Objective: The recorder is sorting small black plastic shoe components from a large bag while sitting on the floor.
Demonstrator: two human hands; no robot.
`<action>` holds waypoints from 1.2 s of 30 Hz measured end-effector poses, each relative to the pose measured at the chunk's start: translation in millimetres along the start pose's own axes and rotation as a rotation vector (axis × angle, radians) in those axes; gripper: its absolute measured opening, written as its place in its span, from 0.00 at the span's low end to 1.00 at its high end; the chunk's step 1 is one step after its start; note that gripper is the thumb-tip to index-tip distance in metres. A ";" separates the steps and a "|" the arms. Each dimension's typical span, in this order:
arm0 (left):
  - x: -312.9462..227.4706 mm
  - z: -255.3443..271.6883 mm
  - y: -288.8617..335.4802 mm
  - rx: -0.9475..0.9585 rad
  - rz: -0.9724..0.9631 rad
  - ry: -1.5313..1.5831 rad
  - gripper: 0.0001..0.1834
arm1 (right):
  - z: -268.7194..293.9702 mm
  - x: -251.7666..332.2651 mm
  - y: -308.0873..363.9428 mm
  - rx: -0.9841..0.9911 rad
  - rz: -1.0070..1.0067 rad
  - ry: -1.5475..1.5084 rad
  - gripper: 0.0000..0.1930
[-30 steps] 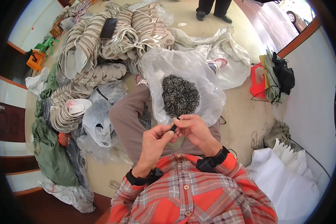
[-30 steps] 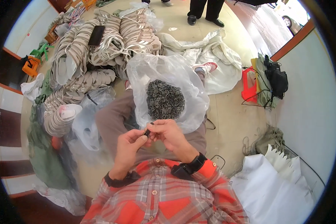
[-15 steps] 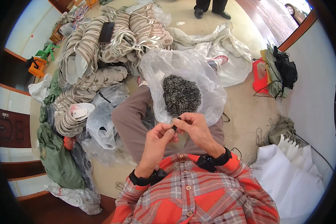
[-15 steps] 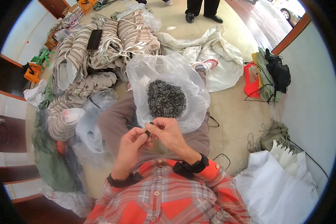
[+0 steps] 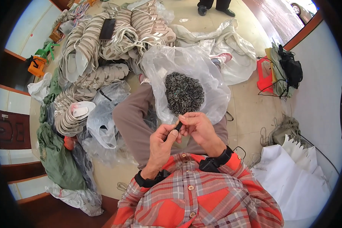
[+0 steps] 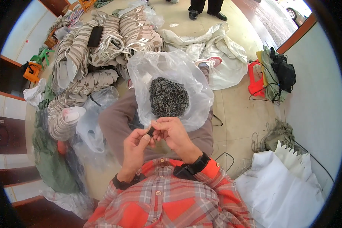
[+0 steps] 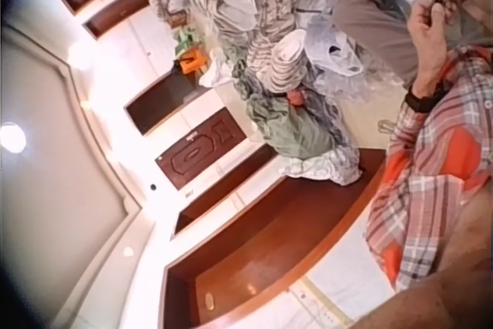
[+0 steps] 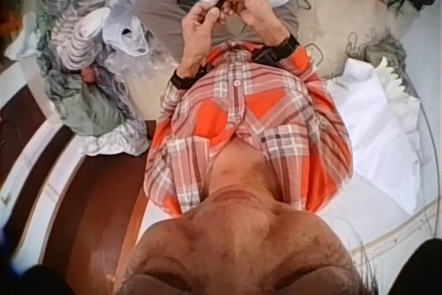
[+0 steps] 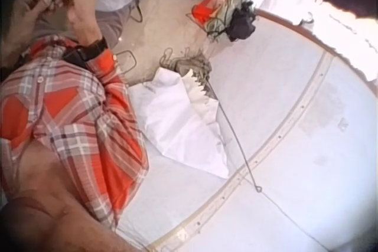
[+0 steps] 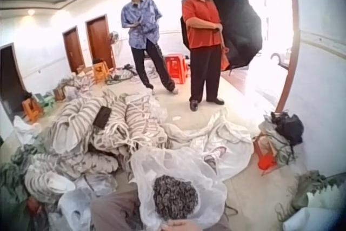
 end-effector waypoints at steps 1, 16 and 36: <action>0.6 0.1 0.5 -0.001 0.000 0.002 0.06 | -1.9 0.6 1.5 -0.001 -0.002 0.002 0.08; -1.8 -2.6 8.1 -0.059 0.023 -0.057 0.06 | -17.4 10.7 18.4 -0.109 0.192 0.350 0.07; -2.7 4.3 18.9 -0.109 -0.053 -0.311 0.05 | -42.4 23.8 14.6 0.115 0.393 1.281 0.11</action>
Point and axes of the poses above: each hand's wrist, its own y-axis away from the middle knuckle, its own z-axis out of the back of the hand, x = y × z, the point moved 4 cm from there along -y, towards the middle knuckle, and after that the axes turned 4 degrees about x, right-handed, at the moved point
